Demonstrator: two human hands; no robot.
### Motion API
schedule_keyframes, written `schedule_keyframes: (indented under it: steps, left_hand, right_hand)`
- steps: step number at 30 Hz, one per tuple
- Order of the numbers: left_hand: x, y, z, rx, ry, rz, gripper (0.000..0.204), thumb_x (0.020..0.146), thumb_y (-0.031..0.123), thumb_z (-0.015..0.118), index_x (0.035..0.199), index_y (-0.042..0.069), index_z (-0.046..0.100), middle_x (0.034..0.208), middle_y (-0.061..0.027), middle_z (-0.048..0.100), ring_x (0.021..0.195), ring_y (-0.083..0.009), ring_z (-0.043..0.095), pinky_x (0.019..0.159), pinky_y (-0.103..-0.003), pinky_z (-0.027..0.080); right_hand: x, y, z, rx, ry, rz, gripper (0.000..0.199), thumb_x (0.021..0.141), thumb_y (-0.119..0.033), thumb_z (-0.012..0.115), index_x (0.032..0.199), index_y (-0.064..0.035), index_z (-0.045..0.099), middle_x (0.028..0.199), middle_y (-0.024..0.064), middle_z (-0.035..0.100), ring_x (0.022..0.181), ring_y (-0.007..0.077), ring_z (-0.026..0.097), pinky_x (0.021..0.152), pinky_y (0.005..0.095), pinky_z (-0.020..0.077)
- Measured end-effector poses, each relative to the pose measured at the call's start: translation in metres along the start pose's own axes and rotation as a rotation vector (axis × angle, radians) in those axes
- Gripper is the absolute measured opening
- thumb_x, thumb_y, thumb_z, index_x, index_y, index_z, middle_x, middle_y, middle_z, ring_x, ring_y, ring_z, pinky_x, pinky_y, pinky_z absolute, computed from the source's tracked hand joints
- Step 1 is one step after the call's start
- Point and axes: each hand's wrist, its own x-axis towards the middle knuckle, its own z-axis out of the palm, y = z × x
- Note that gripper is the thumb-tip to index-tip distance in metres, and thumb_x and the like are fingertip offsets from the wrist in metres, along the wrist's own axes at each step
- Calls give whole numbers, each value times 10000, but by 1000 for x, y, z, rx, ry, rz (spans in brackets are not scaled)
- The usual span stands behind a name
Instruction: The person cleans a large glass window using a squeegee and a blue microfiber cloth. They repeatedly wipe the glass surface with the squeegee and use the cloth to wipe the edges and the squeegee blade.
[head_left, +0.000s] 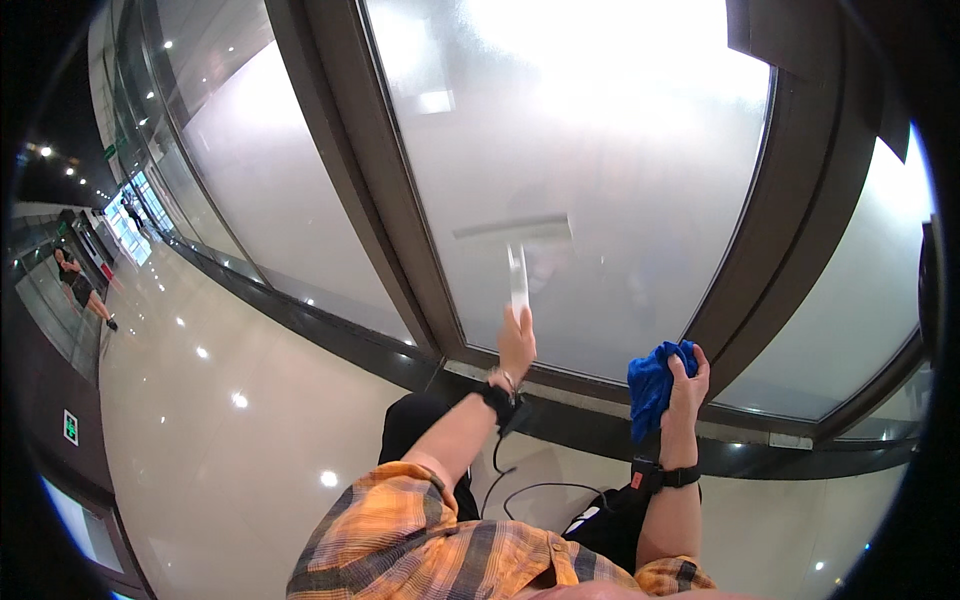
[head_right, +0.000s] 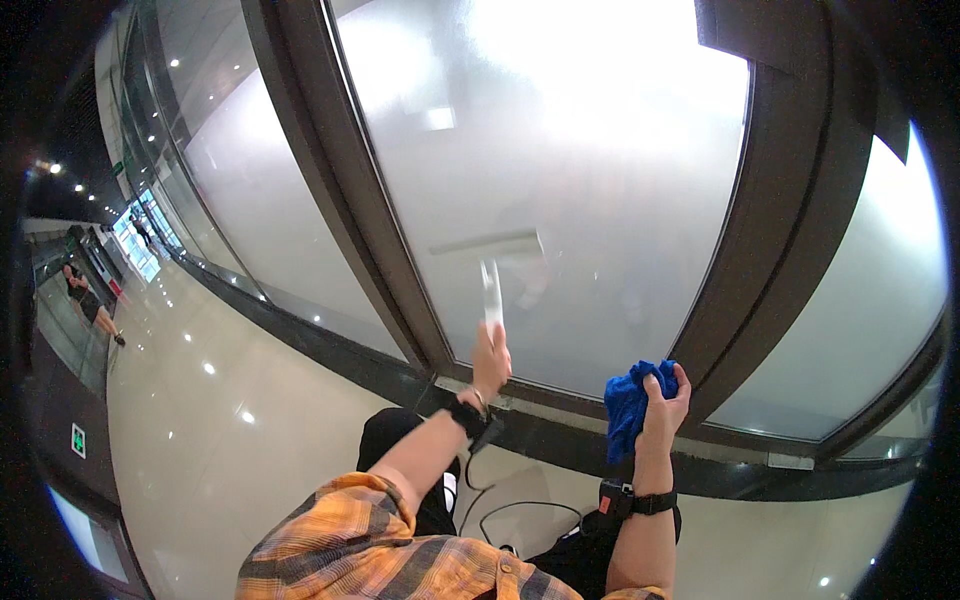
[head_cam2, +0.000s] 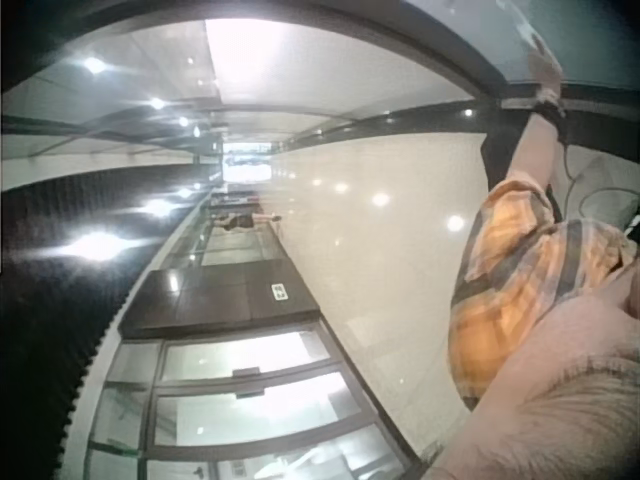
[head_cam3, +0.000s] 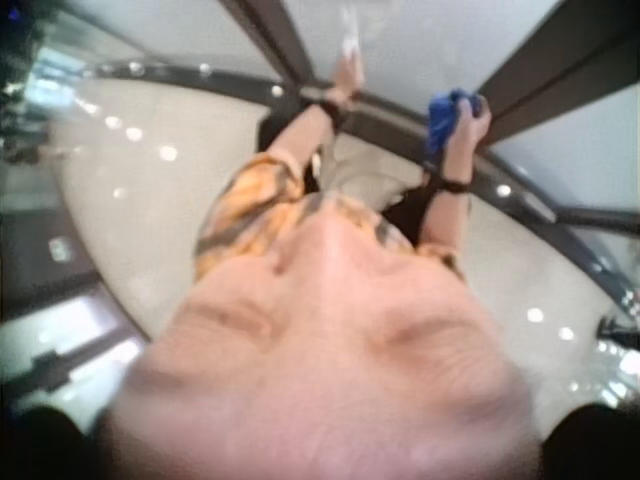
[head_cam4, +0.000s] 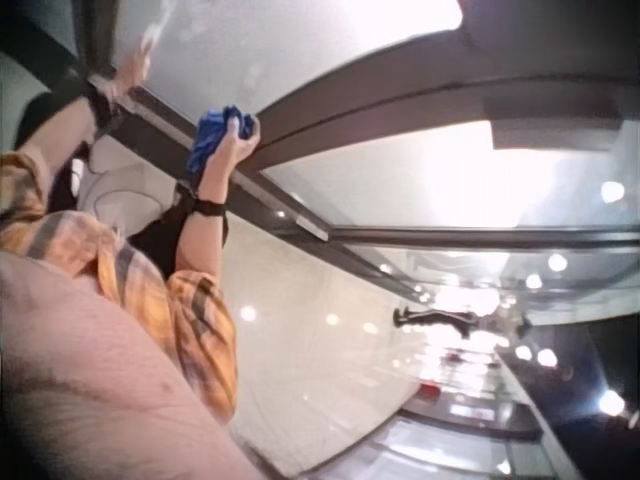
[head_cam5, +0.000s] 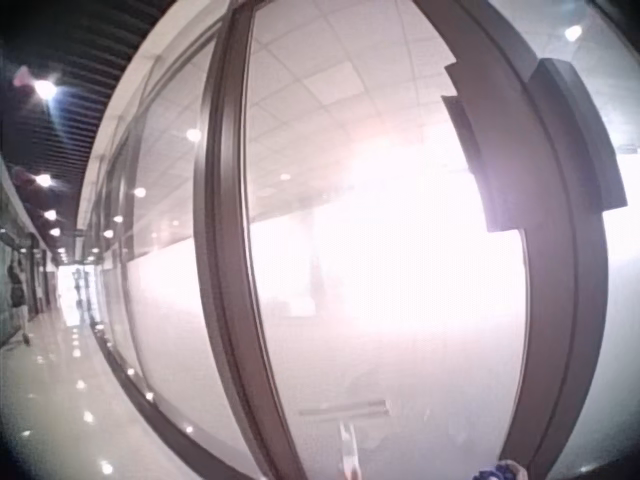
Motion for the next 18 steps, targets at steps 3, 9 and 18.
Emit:
schedule_keyframes:
  steps: [3,9,18]
  left_hand:
    - [92,121,-12,-143,-38,78,364,1009,370,407,1041,8,436,532,-83,483,376,-197,501,355,-342,374]
    - [147,187,-32,-104,51,123,348,1011,347,407,957,3,412,552,-104,471,426,-238,509,388,-374,380]
    - [-31,19,14,162,-154,27,348,999,314,423,1155,3,436,897,-272,624,834,-482,586,654,-521,466]
  right_hand:
    - [3,4,-15,5,31,9,592,764,-141,747,1289,-65,486,1140,90,554,1013,202,559,901,325,466]
    - [1,6,-7,43,-13,6,580,772,-130,746,1288,-71,488,1149,89,552,1020,202,558,904,330,469]
    - [1,4,-8,22,-4,16,587,773,-136,743,1293,-64,482,1161,91,543,1039,204,550,910,336,466]
